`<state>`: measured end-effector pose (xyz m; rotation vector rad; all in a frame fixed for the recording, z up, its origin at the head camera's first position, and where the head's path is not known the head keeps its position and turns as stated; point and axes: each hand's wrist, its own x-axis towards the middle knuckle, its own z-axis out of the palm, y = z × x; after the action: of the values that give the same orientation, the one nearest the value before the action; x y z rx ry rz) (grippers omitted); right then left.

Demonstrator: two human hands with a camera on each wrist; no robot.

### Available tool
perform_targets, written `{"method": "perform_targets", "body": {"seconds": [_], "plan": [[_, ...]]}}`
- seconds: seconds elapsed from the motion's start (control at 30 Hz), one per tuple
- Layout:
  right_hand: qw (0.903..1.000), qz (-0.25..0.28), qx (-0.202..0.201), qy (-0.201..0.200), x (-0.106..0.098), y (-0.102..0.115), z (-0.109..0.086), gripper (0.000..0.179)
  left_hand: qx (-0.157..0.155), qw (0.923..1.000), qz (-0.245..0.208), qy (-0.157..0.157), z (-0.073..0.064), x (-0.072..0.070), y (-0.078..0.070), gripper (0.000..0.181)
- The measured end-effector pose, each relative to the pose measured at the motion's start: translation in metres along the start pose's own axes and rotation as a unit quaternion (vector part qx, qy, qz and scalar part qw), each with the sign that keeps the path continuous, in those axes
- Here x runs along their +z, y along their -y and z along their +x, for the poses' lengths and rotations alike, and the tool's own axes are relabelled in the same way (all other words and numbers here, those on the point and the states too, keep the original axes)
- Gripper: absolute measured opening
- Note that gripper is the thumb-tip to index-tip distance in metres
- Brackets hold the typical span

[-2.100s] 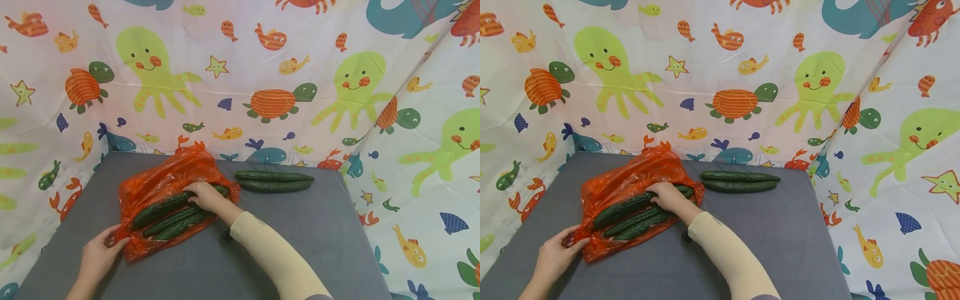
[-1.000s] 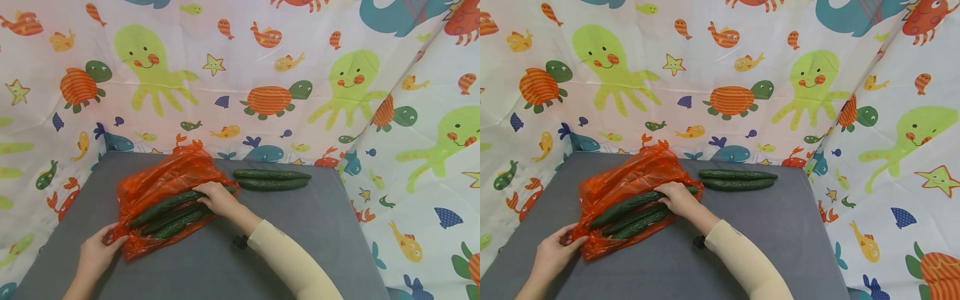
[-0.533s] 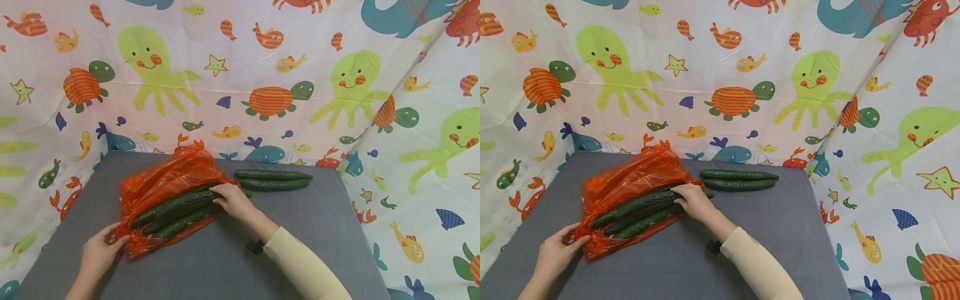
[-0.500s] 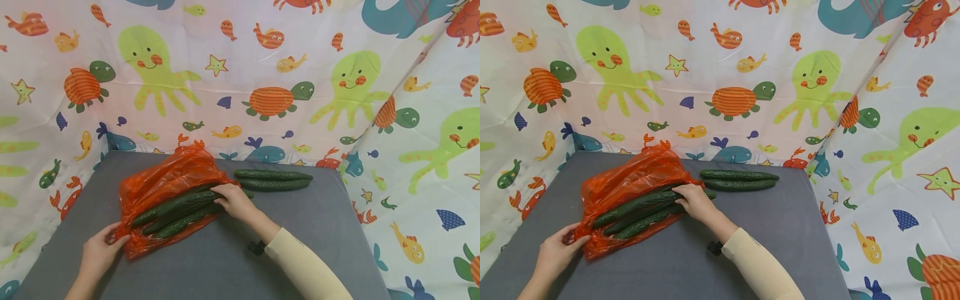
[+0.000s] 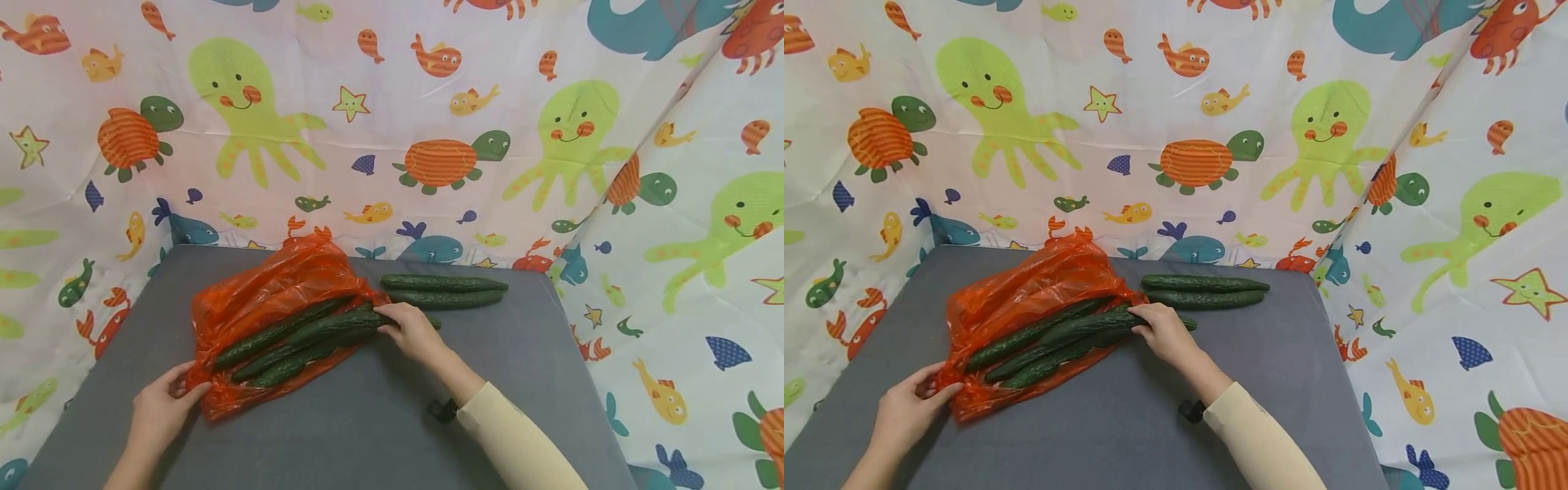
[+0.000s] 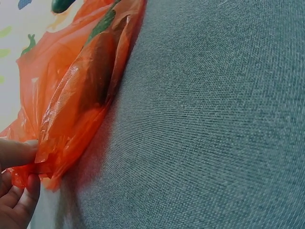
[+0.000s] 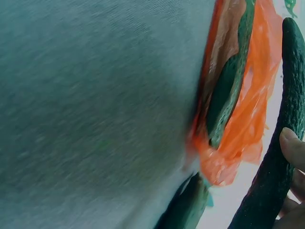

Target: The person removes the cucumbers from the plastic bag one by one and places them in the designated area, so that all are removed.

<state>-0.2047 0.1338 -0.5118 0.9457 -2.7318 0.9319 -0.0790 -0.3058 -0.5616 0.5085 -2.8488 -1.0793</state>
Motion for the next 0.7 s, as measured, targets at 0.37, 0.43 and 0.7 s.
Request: {"method": "perform_targets", "body": {"seconds": [0.37,0.43,0.7], "plan": [[0.9985,-0.003,0.054,-0.008,-0.014,-0.027,-0.028,0.041,0.004,0.9999,-0.004,0.008,-0.002,0.002,0.007,0.069],[0.9981,-0.002,0.060,-0.013,-0.015,-0.031,-0.032,0.040,0.008,0.9999,-0.006,0.006,-0.002,0.001,0.006,0.068],[0.9971,-0.013,0.068,-0.030,-0.018,-0.046,-0.044,0.040,0.019,0.9998,-0.006,0.005,-0.001,0.000,0.004,0.067]]}}
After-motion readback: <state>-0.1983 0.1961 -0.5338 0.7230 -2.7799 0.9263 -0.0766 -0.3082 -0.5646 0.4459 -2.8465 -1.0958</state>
